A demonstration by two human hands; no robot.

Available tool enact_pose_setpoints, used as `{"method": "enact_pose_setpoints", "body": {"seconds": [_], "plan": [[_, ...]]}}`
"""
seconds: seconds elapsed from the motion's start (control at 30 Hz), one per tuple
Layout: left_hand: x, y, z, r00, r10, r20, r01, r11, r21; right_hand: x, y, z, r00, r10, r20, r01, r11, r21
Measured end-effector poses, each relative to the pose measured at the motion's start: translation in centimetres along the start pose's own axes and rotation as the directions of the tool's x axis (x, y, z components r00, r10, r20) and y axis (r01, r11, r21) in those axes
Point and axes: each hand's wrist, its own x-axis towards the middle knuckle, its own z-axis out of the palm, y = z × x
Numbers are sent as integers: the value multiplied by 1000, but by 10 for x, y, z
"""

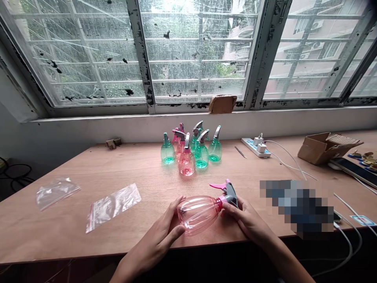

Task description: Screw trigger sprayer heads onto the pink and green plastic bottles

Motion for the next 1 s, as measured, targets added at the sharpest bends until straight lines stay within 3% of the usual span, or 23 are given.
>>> {"method": "enact_pose_setpoints", "body": {"seconds": [0.67, 1.0], "plan": [[0, 5, -1, 999, 11, 40, -13, 998, 57, 0, 0, 2, 999, 8, -37, -7, 1000, 28], [1, -3, 3, 999, 45, -17, -43, 996, 74, 2, 5, -2, 1000, -7, -8, 7, 1000, -4]]}}
